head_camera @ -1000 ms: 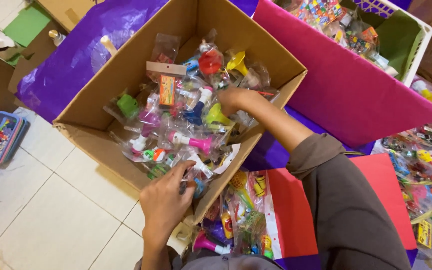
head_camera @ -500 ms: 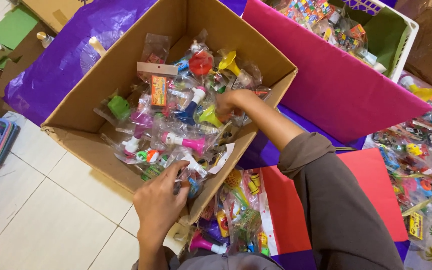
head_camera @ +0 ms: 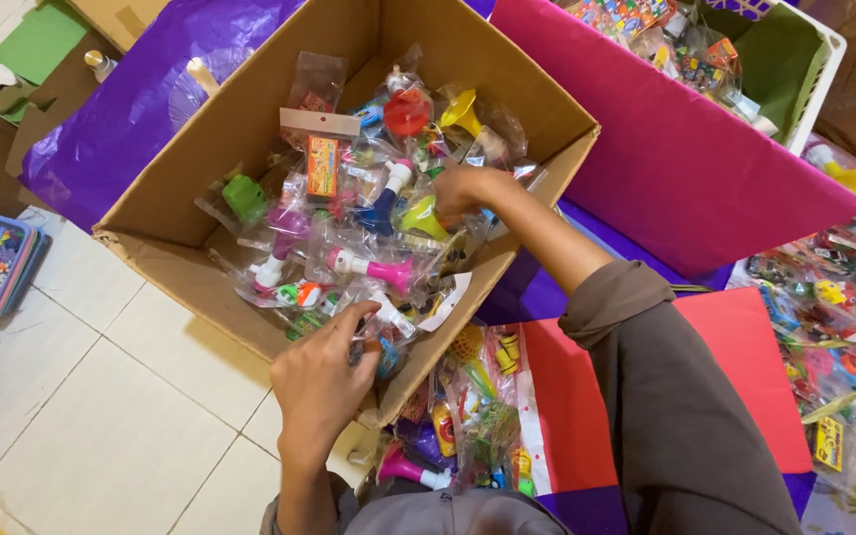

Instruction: Gluing small plastic-wrapped toy bags onto a red paper sheet using a hot glue gun.

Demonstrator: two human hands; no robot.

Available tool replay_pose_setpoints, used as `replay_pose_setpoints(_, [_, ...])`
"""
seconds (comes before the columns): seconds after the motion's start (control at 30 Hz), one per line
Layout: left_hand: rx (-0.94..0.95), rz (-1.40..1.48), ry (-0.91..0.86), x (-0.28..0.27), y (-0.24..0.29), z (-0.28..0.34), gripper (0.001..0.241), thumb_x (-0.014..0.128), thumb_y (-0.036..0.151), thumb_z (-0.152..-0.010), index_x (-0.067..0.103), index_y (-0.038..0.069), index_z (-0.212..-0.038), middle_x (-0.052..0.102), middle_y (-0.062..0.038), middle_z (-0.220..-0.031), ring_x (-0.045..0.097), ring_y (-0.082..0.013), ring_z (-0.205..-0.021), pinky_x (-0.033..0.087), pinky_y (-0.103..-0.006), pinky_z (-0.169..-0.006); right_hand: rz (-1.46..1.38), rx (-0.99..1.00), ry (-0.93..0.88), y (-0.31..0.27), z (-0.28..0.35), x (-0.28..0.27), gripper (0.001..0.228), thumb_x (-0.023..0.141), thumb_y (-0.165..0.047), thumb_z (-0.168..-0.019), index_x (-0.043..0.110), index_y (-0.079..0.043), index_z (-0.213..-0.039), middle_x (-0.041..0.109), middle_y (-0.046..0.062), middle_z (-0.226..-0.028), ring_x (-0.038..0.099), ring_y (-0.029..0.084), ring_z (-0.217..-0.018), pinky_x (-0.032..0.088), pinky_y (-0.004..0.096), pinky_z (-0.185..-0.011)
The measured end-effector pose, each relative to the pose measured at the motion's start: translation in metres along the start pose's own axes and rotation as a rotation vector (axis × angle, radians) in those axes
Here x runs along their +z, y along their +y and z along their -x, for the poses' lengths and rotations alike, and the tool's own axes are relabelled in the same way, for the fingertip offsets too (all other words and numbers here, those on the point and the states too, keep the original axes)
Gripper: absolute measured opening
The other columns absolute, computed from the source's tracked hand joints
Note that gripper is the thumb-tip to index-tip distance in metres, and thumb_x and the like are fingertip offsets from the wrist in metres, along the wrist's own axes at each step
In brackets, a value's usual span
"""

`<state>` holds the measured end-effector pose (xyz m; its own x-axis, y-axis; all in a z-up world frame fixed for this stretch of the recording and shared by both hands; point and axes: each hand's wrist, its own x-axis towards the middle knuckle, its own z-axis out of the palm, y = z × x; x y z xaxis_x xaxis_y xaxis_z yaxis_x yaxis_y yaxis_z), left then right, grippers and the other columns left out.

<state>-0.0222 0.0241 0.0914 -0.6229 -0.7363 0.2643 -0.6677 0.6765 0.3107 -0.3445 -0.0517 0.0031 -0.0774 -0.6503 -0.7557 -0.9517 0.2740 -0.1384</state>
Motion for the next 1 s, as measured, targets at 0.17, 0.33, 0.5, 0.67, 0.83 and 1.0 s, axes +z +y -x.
replay_pose_setpoints(0.17, [0.013,-0.014,0.016,0.0,0.0,0.001,0.037,0.07,0.021,-0.078,0.074,0.026,-0.114,0.077,0.006,-0.082,0.063,-0.0142,-0.053,0.041,-0.0287,-0.045,-0.109,0.046,0.03,-0.007,0.006,-0.001,0.026,0.066,-0.011,-0.081,0.074,0.002,-0.102,0.067,0.013,-0.088,0.056,0.024,-0.061,0.049,0.036,-0.055])
replay_pose_setpoints(0.33, [-0.057,0.042,-0.144,0.008,-0.009,0.003,0.032,0.069,0.027,-0.084,0.068,0.034,-0.115,0.074,0.001,-0.073,0.069,-0.0258,-0.054,0.054,-0.0357,-0.054,-0.173,0.129,0.011,0.033,-0.075,0.026,0.041,0.084,-0.018,-0.064,0.079,-0.007,-0.103,0.075,0.021,-0.082,0.076,0.033,-0.065,0.064,0.043,-0.062])
replay_pose_setpoints(0.5, [-0.049,0.021,-0.104,0.01,-0.009,0.006,0.026,0.065,0.03,-0.085,0.066,0.037,-0.111,0.075,0.004,-0.077,0.072,-0.0271,-0.06,0.057,-0.0384,-0.06,-0.112,0.063,-0.022,0.027,-0.056,0.017,0.035,0.08,-0.014,-0.067,0.079,0.003,-0.098,0.075,0.026,-0.085,0.077,0.036,-0.072,0.063,0.045,-0.066])
replay_pose_setpoints(0.67, [-0.06,0.018,-0.119,0.012,-0.01,0.006,0.028,0.066,0.03,-0.084,0.066,0.037,-0.111,0.076,0.007,-0.079,0.072,-0.0217,-0.061,0.058,-0.0363,-0.061,0.239,-0.113,-0.017,0.014,-0.033,0.005,0.025,0.068,-0.014,-0.08,0.082,-0.005,-0.098,0.079,0.017,-0.093,0.078,0.03,-0.073,0.056,0.039,-0.083])
replay_pose_setpoints(0.83, [-0.045,0.025,-0.109,0.008,-0.008,0.007,0.029,0.066,0.03,-0.083,0.065,0.036,-0.111,0.074,0.006,-0.077,0.072,-0.0241,-0.062,0.058,-0.0388,-0.061,-0.216,0.098,0.084,0.036,-0.055,0.021,0.069,0.08,-0.02,-0.079,0.059,-0.025,-0.144,0.047,0.036,-0.136,0.069,0.058,-0.092,0.061,0.065,-0.069])
replay_pose_setpoints(1.0, [-0.05,0.02,-0.124,0.006,-0.007,0.007,0.026,0.066,0.028,-0.085,0.066,0.035,-0.111,0.075,0.005,-0.078,0.073,-0.0242,-0.063,0.058,-0.0373,-0.062,-0.508,0.15,-0.117,0.013,-0.013,-0.003,0.092,0.078,-0.003,-0.083,0.032,-0.022,-0.161,0.034,0.041,-0.154,0.052,0.066,-0.119,0.047,0.069,-0.098])
